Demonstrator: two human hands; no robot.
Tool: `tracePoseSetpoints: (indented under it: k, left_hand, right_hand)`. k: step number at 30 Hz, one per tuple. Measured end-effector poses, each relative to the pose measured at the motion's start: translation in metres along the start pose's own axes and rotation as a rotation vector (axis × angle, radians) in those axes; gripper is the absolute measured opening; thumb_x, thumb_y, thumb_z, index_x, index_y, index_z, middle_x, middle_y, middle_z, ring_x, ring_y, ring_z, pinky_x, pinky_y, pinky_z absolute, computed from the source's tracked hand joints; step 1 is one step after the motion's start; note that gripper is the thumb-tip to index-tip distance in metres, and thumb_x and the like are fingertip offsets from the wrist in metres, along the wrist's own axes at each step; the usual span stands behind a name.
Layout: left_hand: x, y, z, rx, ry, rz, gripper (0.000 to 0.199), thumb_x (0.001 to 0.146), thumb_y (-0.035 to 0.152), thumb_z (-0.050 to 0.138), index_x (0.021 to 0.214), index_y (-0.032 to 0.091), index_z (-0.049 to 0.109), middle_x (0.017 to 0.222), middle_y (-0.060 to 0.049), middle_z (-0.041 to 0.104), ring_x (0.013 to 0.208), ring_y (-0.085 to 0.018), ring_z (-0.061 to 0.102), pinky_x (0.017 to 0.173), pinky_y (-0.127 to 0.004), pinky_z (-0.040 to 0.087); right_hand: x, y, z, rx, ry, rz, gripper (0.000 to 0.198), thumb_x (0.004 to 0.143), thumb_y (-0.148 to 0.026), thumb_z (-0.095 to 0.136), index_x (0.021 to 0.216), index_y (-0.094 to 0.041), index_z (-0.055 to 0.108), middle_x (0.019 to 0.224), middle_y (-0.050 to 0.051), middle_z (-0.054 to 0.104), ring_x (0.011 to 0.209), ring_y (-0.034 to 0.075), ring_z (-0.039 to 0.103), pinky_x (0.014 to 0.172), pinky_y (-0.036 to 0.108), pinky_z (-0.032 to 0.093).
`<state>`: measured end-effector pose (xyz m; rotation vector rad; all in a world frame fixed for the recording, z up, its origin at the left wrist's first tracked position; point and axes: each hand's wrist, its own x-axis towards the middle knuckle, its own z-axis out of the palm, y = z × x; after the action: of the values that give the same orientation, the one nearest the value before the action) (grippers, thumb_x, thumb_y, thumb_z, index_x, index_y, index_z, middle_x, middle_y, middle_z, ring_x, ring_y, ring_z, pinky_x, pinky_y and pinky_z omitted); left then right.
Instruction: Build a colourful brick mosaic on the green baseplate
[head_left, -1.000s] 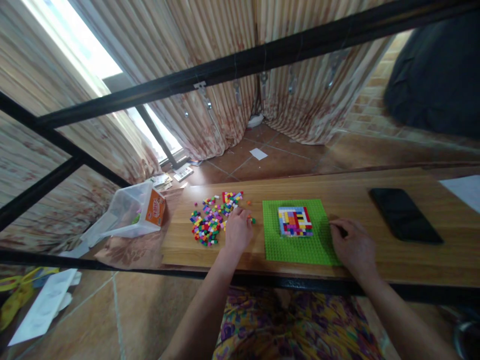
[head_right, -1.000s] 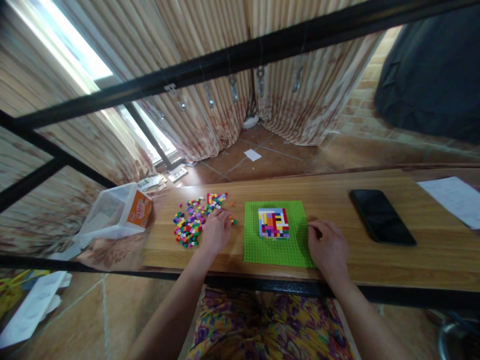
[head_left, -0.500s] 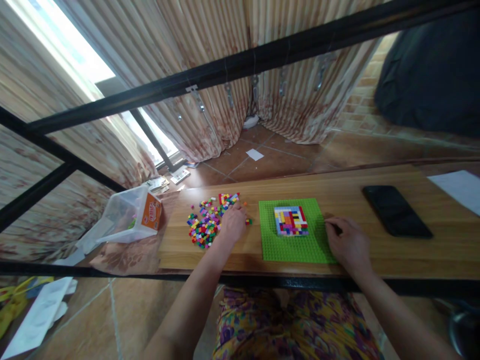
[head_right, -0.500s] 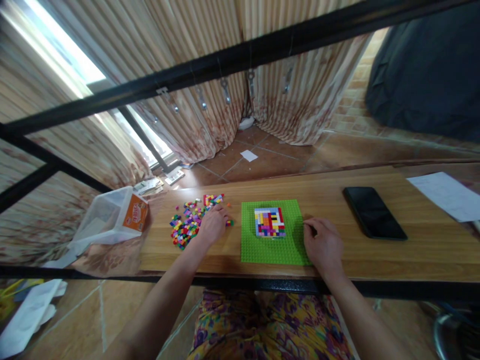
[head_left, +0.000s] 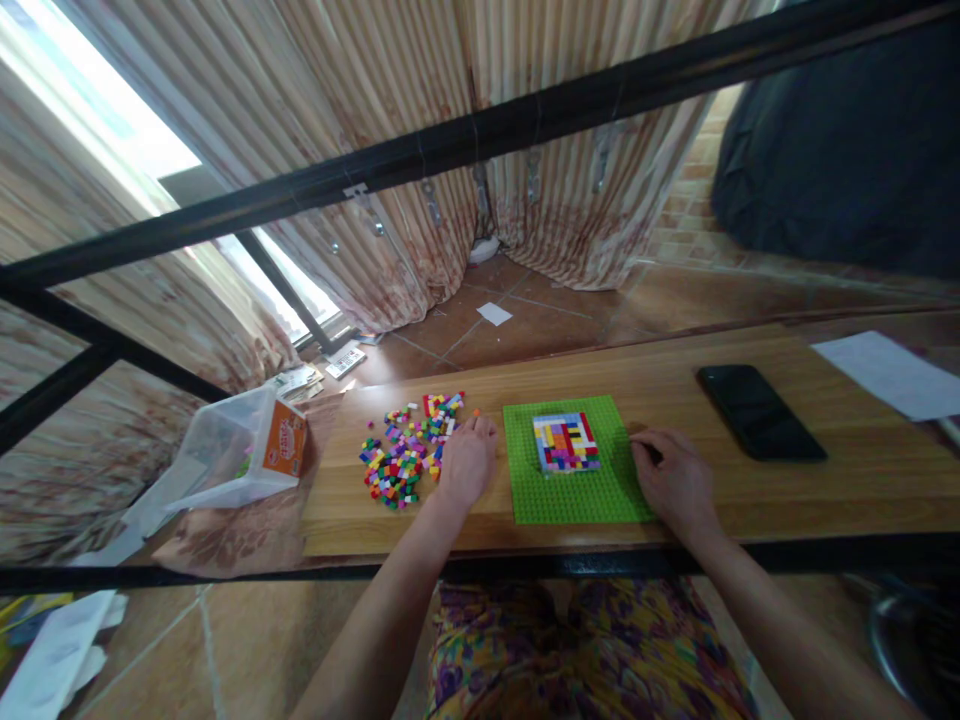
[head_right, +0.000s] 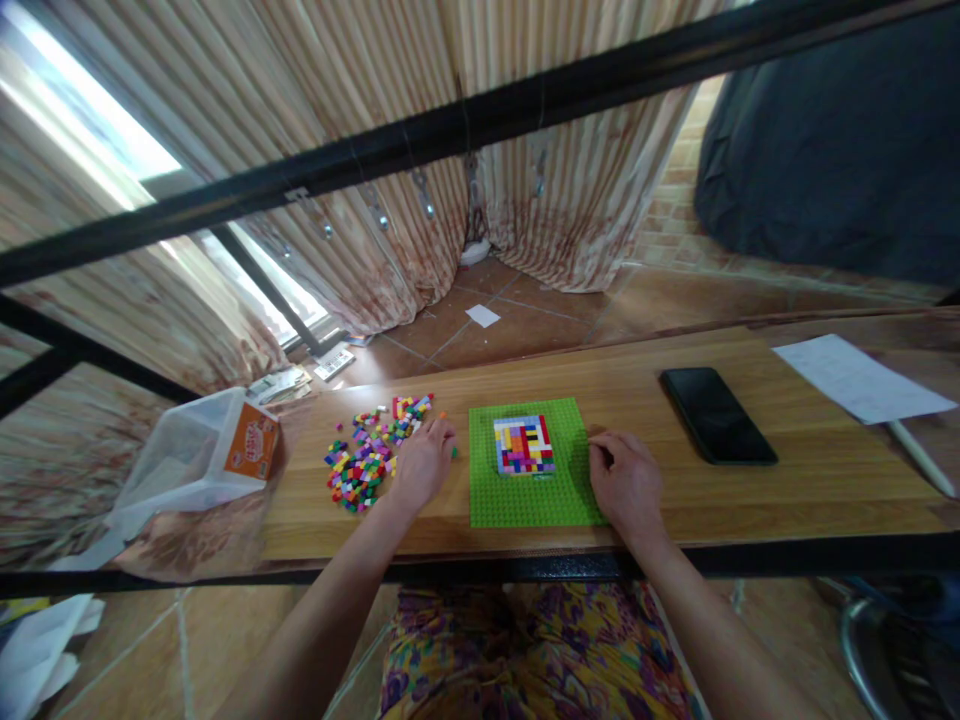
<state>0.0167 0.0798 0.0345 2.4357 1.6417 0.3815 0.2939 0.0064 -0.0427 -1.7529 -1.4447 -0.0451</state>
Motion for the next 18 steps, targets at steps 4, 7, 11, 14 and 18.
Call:
tracePoseSetpoints:
  k: [4, 7, 11, 14, 18]
  left_hand:
    - [-0.007, 0.033, 0.006, -0.356, 0.031, 0.118, 0.015, 0.094, 0.016, 0.052, 0.086, 0.020, 0.064, 0.088, -0.003, 0.068, 0.084, -0.016, 0.064, 0.078, -0.025, 0.047]
    - [-0.008, 0.048, 0.017, -0.520, 0.041, 0.135, 0.016, 0.092, 0.013, 0.054, 0.083, 0.020, 0.066, 0.086, -0.002, 0.069, 0.083, -0.014, 0.064, 0.078, -0.023, 0.047]
    - [-0.003, 0.051, 0.028, -0.568, 0.037, 0.129, 0.018, 0.090, 0.012, 0.056, 0.079, 0.019, 0.068, 0.082, -0.002, 0.069, 0.080, -0.014, 0.063, 0.077, -0.023, 0.047]
    - [0.000, 0.050, 0.030, -0.571, 0.039, 0.110, 0.020, 0.089, 0.011, 0.056, 0.078, 0.019, 0.069, 0.081, -0.001, 0.069, 0.078, -0.013, 0.063, 0.076, -0.023, 0.047]
    - [0.001, 0.050, 0.031, -0.590, 0.053, 0.109, 0.018, 0.088, 0.010, 0.057, 0.079, 0.019, 0.070, 0.081, -0.002, 0.070, 0.078, -0.013, 0.063, 0.076, -0.022, 0.047]
  right_hand:
    - [0.000, 0.000, 0.000, -0.003, 0.001, 0.004, 0.020, 0.087, -0.028, 0.051, 0.081, -0.021, 0.068, 0.087, 0.008, 0.069, 0.083, 0.022, 0.063, 0.081, 0.040, 0.052]
    - [0.000, 0.000, 0.001, -0.002, -0.001, 0.001, 0.020, 0.087, -0.027, 0.051, 0.081, -0.020, 0.068, 0.086, 0.008, 0.069, 0.084, 0.022, 0.063, 0.082, 0.040, 0.052]
    - [0.000, 0.000, 0.001, 0.008, 0.010, 0.012, 0.019, 0.087, -0.027, 0.051, 0.081, -0.020, 0.068, 0.087, 0.008, 0.069, 0.084, 0.022, 0.064, 0.081, 0.039, 0.052]
    - [0.000, -0.001, 0.001, 0.013, 0.007, 0.022, 0.019, 0.087, -0.027, 0.052, 0.081, -0.020, 0.068, 0.087, 0.007, 0.069, 0.084, 0.022, 0.064, 0.081, 0.039, 0.051]
    - [0.000, -0.001, 0.001, 0.010, 0.007, 0.011, 0.018, 0.087, -0.026, 0.052, 0.080, -0.020, 0.067, 0.087, 0.007, 0.069, 0.083, 0.021, 0.063, 0.081, 0.038, 0.051]
